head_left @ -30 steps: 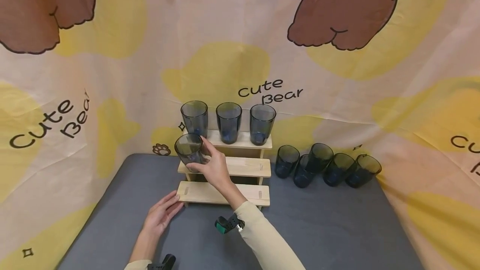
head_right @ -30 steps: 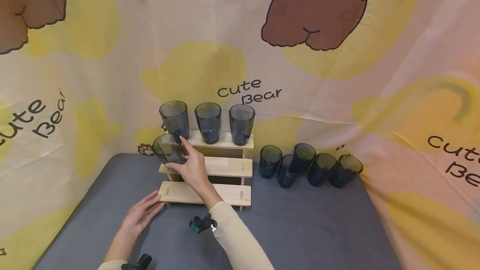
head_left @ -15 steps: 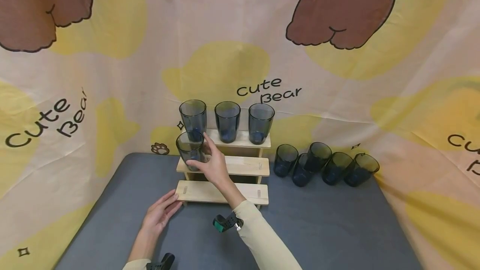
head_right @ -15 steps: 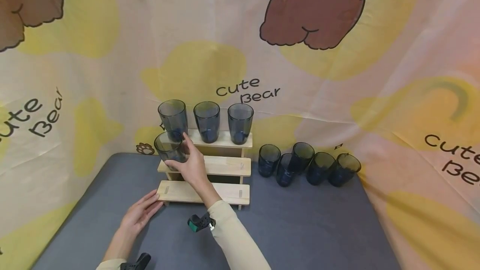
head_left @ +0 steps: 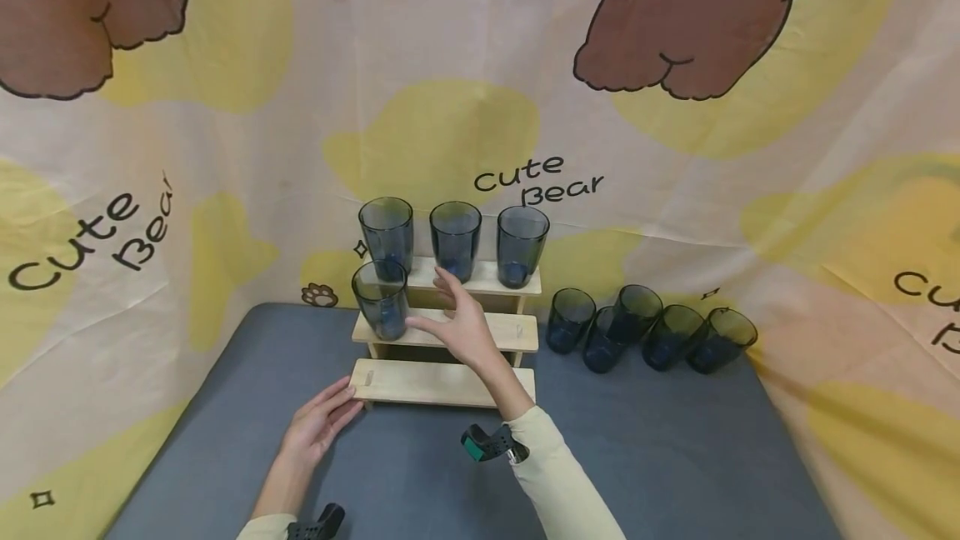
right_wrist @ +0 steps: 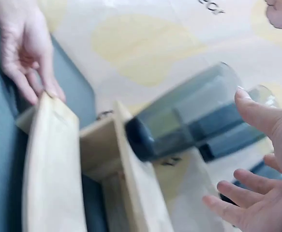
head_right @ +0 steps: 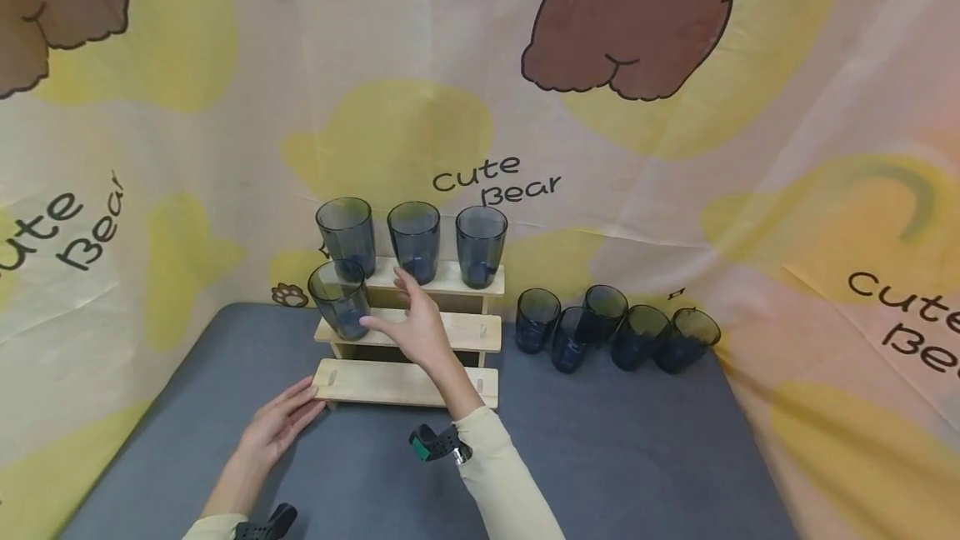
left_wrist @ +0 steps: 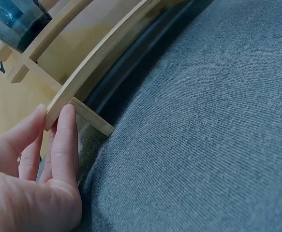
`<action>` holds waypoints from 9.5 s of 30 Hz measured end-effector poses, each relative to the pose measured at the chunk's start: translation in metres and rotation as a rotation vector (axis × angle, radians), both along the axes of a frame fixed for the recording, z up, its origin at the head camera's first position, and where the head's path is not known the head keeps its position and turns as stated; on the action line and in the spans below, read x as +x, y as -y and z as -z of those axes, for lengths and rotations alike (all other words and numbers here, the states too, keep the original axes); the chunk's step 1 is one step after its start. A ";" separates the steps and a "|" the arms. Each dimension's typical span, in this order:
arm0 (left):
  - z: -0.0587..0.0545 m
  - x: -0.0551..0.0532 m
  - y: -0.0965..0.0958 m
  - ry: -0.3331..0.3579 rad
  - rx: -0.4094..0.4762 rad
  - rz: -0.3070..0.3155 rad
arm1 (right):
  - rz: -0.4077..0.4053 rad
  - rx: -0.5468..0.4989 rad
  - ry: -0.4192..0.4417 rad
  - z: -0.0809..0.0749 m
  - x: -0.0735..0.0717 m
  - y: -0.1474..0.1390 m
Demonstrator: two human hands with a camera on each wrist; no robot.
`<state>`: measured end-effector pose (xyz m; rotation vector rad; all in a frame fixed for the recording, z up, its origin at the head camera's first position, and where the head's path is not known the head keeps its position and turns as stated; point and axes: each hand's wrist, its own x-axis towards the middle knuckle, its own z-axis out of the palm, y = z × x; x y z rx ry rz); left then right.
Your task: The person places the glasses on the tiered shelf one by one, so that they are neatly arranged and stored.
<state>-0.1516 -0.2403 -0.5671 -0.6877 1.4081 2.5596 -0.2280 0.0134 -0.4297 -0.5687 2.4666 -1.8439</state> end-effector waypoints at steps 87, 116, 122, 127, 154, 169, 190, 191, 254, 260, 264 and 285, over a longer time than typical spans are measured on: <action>0.003 0.001 -0.007 -0.004 -0.010 -0.042 | 0.662 -0.253 0.190 0.091 0.015 -0.420; -0.001 0.001 -0.003 0.032 0.045 -0.028 | 0.655 0.100 0.145 0.114 0.084 -0.375; -0.003 0.001 -0.004 0.030 0.028 -0.034 | 0.607 0.073 0.146 0.118 0.091 -0.353; -0.003 0.002 -0.003 0.024 0.032 -0.031 | 0.585 0.074 0.152 0.119 0.094 -0.336; -0.002 0.003 -0.004 0.021 0.038 -0.038 | 0.633 -0.028 0.069 0.116 0.090 -0.282; 0.002 0.001 -0.004 0.017 0.017 -0.044 | 0.587 0.028 0.040 0.101 0.090 -0.245; 0.004 -0.002 -0.003 0.007 -0.006 -0.023 | 0.459 -0.079 -0.098 0.060 0.080 -0.198; 0.004 -0.002 -0.003 0.004 -0.010 -0.023 | 0.451 -0.087 -0.109 0.058 0.079 -0.196; 0.005 0.001 -0.007 -0.002 -0.013 -0.038 | 0.152 -0.120 0.065 0.016 -0.005 -0.032; 0.005 0.000 -0.006 0.005 -0.022 -0.045 | 0.156 -0.102 0.075 0.015 -0.006 -0.032; 0.005 -0.001 -0.006 0.000 -0.016 -0.046 | 0.128 -0.075 0.087 0.013 -0.006 -0.033; 0.000 0.002 -0.003 0.019 -0.016 -0.040 | 0.085 0.053 0.015 -0.007 0.002 -0.125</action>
